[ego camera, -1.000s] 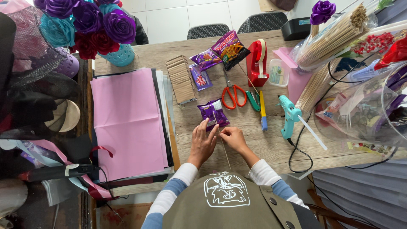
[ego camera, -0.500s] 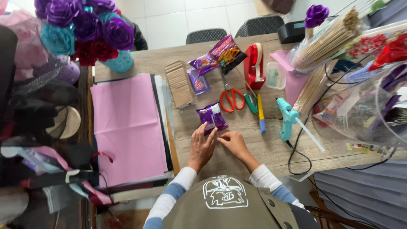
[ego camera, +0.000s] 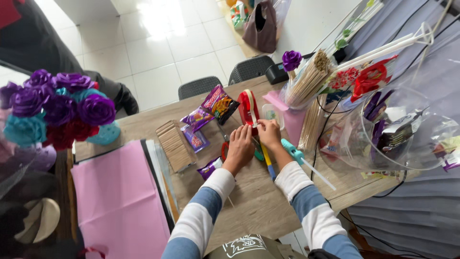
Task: The person assembles a candy bouquet by attaching purple candy packets to wooden sticks using a hot glue gun and securing them with tape. The person handles the glue gun, sticks, and candy packets one at a time, placing the finished items on the table.
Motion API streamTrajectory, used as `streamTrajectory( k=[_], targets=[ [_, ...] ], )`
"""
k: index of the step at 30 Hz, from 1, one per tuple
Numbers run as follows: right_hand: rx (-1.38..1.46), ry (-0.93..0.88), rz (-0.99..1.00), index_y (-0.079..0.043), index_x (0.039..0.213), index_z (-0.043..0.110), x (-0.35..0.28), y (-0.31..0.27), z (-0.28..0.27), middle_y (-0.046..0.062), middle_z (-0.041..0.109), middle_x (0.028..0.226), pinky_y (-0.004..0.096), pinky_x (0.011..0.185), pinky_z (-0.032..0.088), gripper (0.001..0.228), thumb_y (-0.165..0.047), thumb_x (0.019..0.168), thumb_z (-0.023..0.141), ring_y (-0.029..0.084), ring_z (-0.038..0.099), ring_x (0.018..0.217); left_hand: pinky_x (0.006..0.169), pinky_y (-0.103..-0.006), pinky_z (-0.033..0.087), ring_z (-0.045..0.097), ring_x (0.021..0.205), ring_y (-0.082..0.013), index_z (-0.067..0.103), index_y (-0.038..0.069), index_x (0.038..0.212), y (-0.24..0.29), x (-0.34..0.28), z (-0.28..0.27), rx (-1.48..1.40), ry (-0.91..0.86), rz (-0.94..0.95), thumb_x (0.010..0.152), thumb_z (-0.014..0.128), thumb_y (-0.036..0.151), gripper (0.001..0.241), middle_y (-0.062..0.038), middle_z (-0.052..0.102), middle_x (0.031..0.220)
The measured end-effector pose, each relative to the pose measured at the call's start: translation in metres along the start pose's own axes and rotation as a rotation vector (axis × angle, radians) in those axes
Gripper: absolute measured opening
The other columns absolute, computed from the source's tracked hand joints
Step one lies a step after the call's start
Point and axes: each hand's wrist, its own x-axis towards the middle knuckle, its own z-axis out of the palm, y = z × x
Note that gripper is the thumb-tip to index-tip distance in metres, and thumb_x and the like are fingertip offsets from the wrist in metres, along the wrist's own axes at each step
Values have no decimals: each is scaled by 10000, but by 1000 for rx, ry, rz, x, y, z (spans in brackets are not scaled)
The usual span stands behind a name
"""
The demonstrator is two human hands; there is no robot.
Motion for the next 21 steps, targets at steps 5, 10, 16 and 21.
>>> streamTrajectory(
  k=[5, 10, 16, 21],
  targets=[
    [56, -137, 154, -268, 1041, 760, 25, -6, -1, 53, 627, 992, 404, 907, 513, 206, -333, 892, 634, 330, 637, 1043, 968, -390, 363, 532, 1165, -246, 563, 64, 1316, -4, 7, 28, -37, -67, 12, 674, 521, 256, 672, -109, 569, 1303],
    [170, -220, 313, -265, 935, 780, 27, -23, -9, -15, 734, 838, 325, 779, 533, 228, -420, 785, 706, 224, 695, 908, 916, -349, 406, 541, 1166, -227, 494, 69, 1377, -7, -1, 21, -97, -131, -16, 669, 540, 260, 735, -98, 522, 1388],
    [414, -155, 518, -129, 897, 779, 31, -34, 4, 101, 725, 811, 323, 566, 572, 222, -281, 735, 766, 224, 702, 771, 930, -365, 415, 510, 1227, -238, 405, 64, 1462, -9, -3, 7, -108, -172, 21, 648, 532, 187, 832, -119, 443, 1472],
    [608, -147, 547, 3, 952, 735, 27, -21, 14, 179, 680, 793, 332, 573, 576, 267, -182, 763, 766, 241, 696, 677, 937, -358, 400, 478, 1253, -228, 415, 97, 1463, -11, -6, 4, -119, -208, 20, 674, 507, 196, 801, -82, 421, 1495]
  ],
)
